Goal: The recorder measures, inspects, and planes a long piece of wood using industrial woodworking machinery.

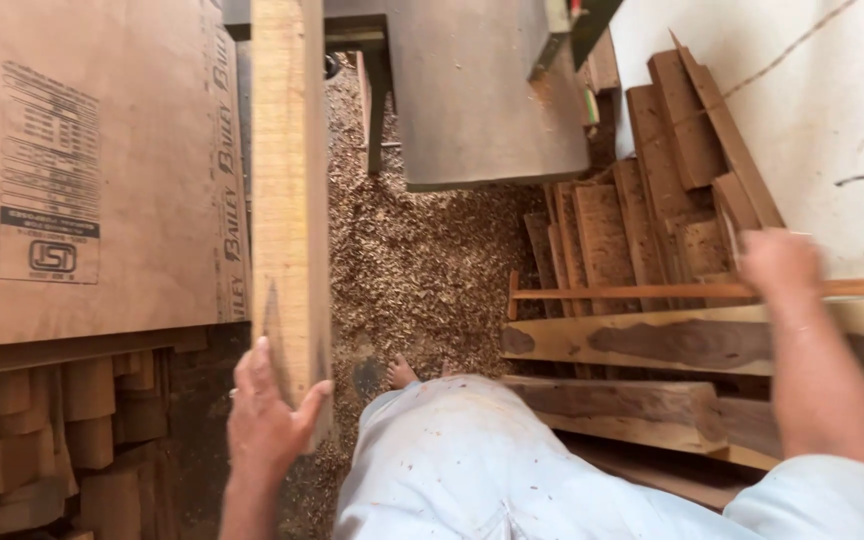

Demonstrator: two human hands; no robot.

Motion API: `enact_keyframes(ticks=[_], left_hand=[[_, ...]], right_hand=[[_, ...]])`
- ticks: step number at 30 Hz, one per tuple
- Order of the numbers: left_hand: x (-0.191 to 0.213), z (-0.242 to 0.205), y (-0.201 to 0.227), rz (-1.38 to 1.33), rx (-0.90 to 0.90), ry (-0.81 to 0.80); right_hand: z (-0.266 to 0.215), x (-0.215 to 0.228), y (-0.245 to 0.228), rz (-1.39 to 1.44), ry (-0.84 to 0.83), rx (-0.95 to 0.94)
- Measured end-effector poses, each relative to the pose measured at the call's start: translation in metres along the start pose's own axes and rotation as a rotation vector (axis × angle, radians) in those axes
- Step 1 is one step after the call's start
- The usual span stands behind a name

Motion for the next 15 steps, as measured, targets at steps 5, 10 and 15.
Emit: enact_keyframes(ticks=[5, 10, 15], left_hand=[[0.014, 0.024, 0.014, 0.115, -0.015, 0.086], [0.027, 0.051, 0.027, 0.074, -0.157, 0.277], [0.025, 0.078, 0.041, -0.057, -0.121, 0.333]], right_hand=[[-0.092, 0.195, -0.213, 0.652, 0.260, 0.500], [-0.072, 0.279, -0.367, 0.794, 0.578, 0.869], [0.062, 0.335, -0.485, 0.539, 0.379, 0.897]])
Point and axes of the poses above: each hand's wrist, its own z-axis towards the middle knuckle, its own x-axis out of the back of the hand, y = z × x, the point moved 9 cm from there along z, towards the middle knuckle, and after that the axes turned 1 degree about z, right-handed, at the moved point
